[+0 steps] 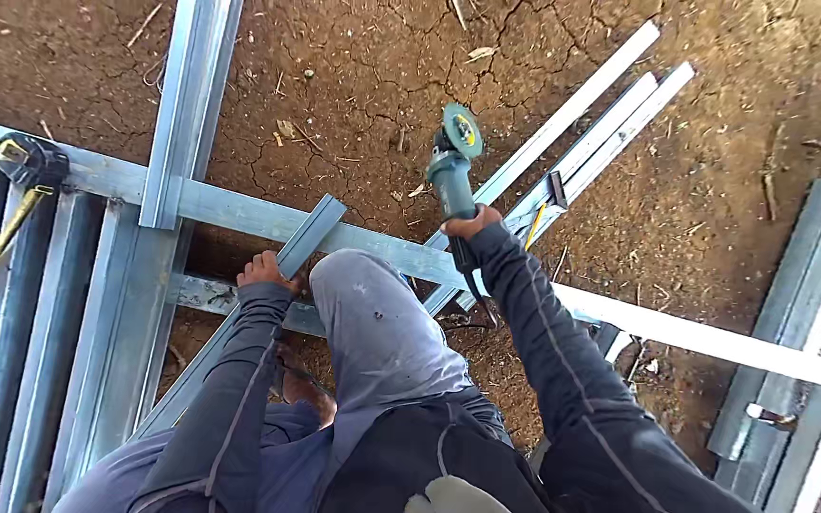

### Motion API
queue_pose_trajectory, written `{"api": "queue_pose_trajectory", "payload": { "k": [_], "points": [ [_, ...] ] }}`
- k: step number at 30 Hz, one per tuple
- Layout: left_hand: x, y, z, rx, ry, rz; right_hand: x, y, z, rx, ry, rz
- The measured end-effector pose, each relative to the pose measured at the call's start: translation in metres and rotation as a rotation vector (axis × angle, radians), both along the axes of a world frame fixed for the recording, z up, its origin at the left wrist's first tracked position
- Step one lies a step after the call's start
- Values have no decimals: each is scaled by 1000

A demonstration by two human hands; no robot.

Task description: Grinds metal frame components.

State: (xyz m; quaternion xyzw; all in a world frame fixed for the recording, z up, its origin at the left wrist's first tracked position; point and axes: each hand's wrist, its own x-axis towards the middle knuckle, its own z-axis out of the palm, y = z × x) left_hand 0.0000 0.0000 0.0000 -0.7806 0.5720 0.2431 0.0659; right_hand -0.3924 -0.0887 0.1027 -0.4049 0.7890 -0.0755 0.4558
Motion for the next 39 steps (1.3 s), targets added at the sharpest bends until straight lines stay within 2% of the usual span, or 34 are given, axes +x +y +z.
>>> {"api": "queue_pose_trajectory", "payload": {
  "k": [2, 4, 6, 8, 10, 11, 13, 15, 17, 19, 22, 24, 27, 29, 31, 33, 35, 37, 39],
  "points": [
    [-2, 0, 13, -18, 65, 28, 18, 21, 19, -19, 92, 66],
    [-20, -3, 46, -197, 200, 43, 34, 41, 30, -61, 135, 64],
    [-62, -6, 79, -443, 358, 39, 44, 57, 35, -102, 141, 42],
    [-119, -3, 103, -559, 596, 1, 52, 74, 41, -128, 151, 31],
    [-163, -9, 140, -166, 839, 44, 62, 85, 47, -176, 206, 41],
    [-182, -13, 147, -23, 936, 112, 66, 90, 50, -226, 262, 54],
    [-211, -17, 151, 15, 1065, 219, 71, 103, 55, -339, 363, 72],
    [-223, -19, 161, -13, 1115, 277, 71, 120, 50, -539, 434, 83],
    [-225, -16, 158, -58, 1182, 316, 68, 131, 48, -612, 374, 94],
    [-221, -14, 151, -84, 1282, 324, 63, 131, 55, -541, 175, 70],
    [-217, -9, 153, -35, 1399, 337, 48, 125, 64, -360, -261, -44],
    [-220, -8, 158, -2, 1502, 379, 28, 121, 58, -300, -637, -101],
    [-227, -4, 160, 30, 1625, 423, 7, 125, 45, -97, -1345, -115],
    [-227, -5, 155, 67, 1695, 312, 7, 129, 39, -26, -1596, -104],
    [-224, -8, 149, 104, 1756, 159, 7, 133, 35, -9, -1724, -80],
    [-221, -13, 153, 168, 1707, 30, 9, 135, 34, -40, -1773, -55],
    [-221, -17, 154, 128, 1672, -82, 8, 138, 41, -103, -1706, -100],
    [-225, -16, 159, 54, 1612, -66, 9, 139, 49, -252, -1437, -190],
    [-233, -9, 161, 38, 1619, 80, 19, 143, 55, -442, -1056, -291]
  ]
}}
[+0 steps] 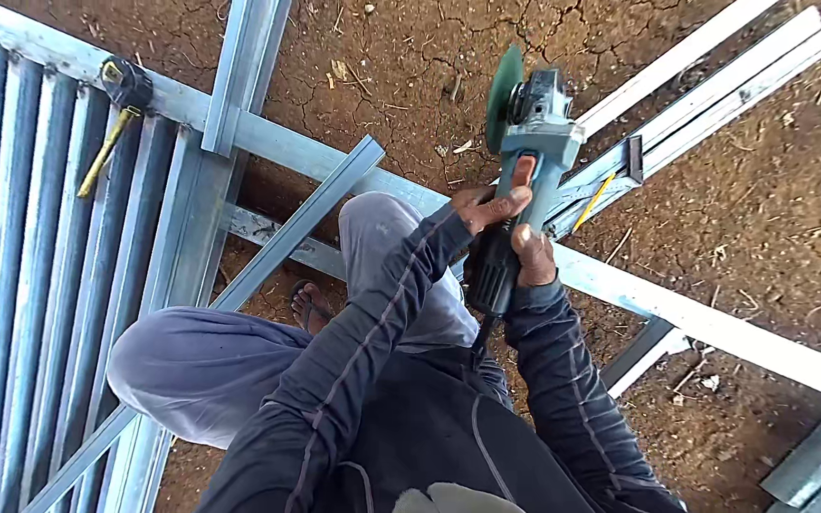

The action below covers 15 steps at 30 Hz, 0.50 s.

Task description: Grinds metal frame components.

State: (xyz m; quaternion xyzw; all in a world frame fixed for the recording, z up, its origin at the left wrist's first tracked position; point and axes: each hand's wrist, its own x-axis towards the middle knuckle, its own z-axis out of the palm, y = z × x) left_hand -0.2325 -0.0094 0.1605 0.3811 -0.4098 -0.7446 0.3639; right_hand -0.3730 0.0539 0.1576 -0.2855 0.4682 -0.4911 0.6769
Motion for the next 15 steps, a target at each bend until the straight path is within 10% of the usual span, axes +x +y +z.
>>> {"api": "queue_pose_trajectory", "payload": {
  "k": [4, 11, 15],
  "points": [
    [-18, 10, -16, 29, 239, 233, 10, 7, -3, -145, 237, -128],
    [-5, 9, -30, 114, 222, 66, -16, 1, -17, -33, -495, 307],
    [-19, 21, -30, 152, 369, 177, -23, 1, -17, -55, -358, 280]
  ]
}}
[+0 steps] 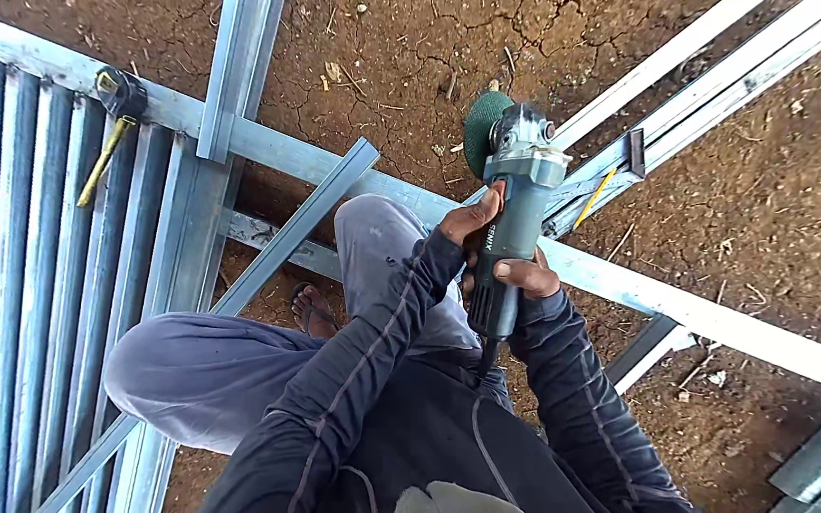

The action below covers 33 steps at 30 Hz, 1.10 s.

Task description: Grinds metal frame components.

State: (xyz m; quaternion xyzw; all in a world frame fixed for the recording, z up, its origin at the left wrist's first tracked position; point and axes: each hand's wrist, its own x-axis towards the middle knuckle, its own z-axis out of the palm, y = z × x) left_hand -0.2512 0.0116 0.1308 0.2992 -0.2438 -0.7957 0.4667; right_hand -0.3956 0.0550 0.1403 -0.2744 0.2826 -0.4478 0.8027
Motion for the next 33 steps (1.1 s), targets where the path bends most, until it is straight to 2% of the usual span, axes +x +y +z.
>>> {"api": "queue_pose_trajectory", "payload": {
  "k": [2, 5, 7, 11, 13, 18, 22, 25, 29, 33],
  "points": [
    [-5, 6, 15, 55, -39, 108, 2, 2, 1, -18, 113, -54],
    [-3, 9, 17, 19, -133, 96, 12, 3, 8, 71, 235, -161],
    [1, 9, 14, 12, -106, 31, 11, 4, 7, 85, 195, -160],
    [2, 1, 14, 19, -90, -16, 3, 2, 3, 54, -62, -1],
    [-2, 0, 8, -21, -82, 6, 2, 1, 6, 57, -51, 17],
    [-19, 2, 20, 10, -200, 123, 4, 2, 22, 68, 158, -126],
    [-23, -1, 44, 106, -306, 177, 11, 3, 28, 51, 394, -242],
    [-23, -3, 39, 106, -314, 157, 11, 4, 26, 66, 397, -270],
    [-18, -6, 26, 87, -193, 171, 19, 2, 26, 93, 403, -268],
    [-14, -11, -16, -6, -20, 179, 20, -5, 25, 99, 449, -267]
  ]
}}
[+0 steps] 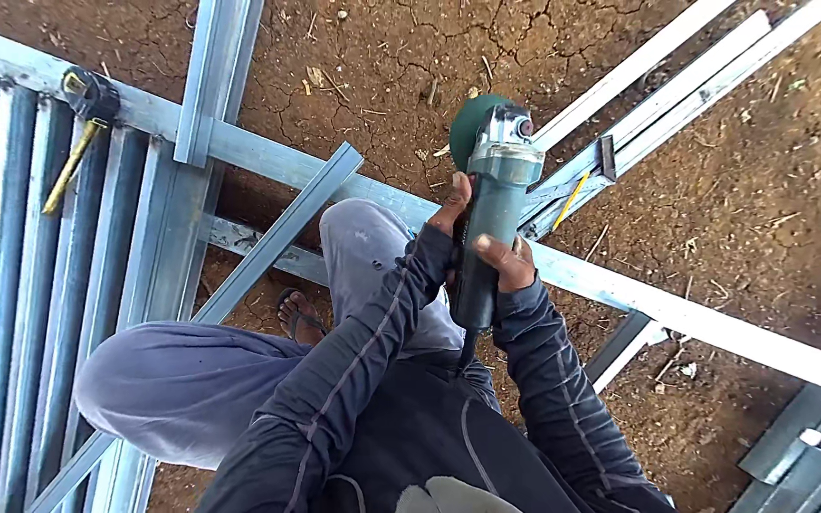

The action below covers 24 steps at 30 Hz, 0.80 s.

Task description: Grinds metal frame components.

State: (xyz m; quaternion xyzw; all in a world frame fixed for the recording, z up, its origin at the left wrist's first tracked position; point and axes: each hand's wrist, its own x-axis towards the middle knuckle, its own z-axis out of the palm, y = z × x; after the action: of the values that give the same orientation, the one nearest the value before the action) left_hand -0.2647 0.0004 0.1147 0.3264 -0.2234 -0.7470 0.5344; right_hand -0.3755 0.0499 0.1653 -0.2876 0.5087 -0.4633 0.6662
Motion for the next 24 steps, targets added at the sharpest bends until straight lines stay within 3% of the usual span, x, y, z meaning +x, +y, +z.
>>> {"api": "queue_pose_trajectory", "payload": {
  "k": [3, 6, 10, 13, 15, 17, 19, 21, 24],
  "points": [
    [6, 1, 0, 53, 9, -33, -1, -4, -3, 26, 0, 0],
    [13, 0, 31, 205, -5, -54, 6, -5, -7, -37, -18, -2],
    [30, -2, 1, 146, -42, -160, 11, -11, -17, -42, -59, 66],
    [52, -11, 24, 335, -432, -131, 17, -23, -20, 62, -100, 116],
    [90, -11, 30, 226, -731, -112, 24, -30, -20, 92, 0, 121],
    [143, -11, 11, -6, -1145, -19, 29, -36, -20, 85, 245, 144],
    [196, -13, -6, -50, -1489, -16, 31, -46, -22, 77, 596, 260],
    [237, -11, -30, 17, -1667, -74, 38, -56, -22, 99, 830, 391],
    [264, -4, -58, 96, -1831, -306, 50, -64, -27, 127, 908, 497]
  ]
}}
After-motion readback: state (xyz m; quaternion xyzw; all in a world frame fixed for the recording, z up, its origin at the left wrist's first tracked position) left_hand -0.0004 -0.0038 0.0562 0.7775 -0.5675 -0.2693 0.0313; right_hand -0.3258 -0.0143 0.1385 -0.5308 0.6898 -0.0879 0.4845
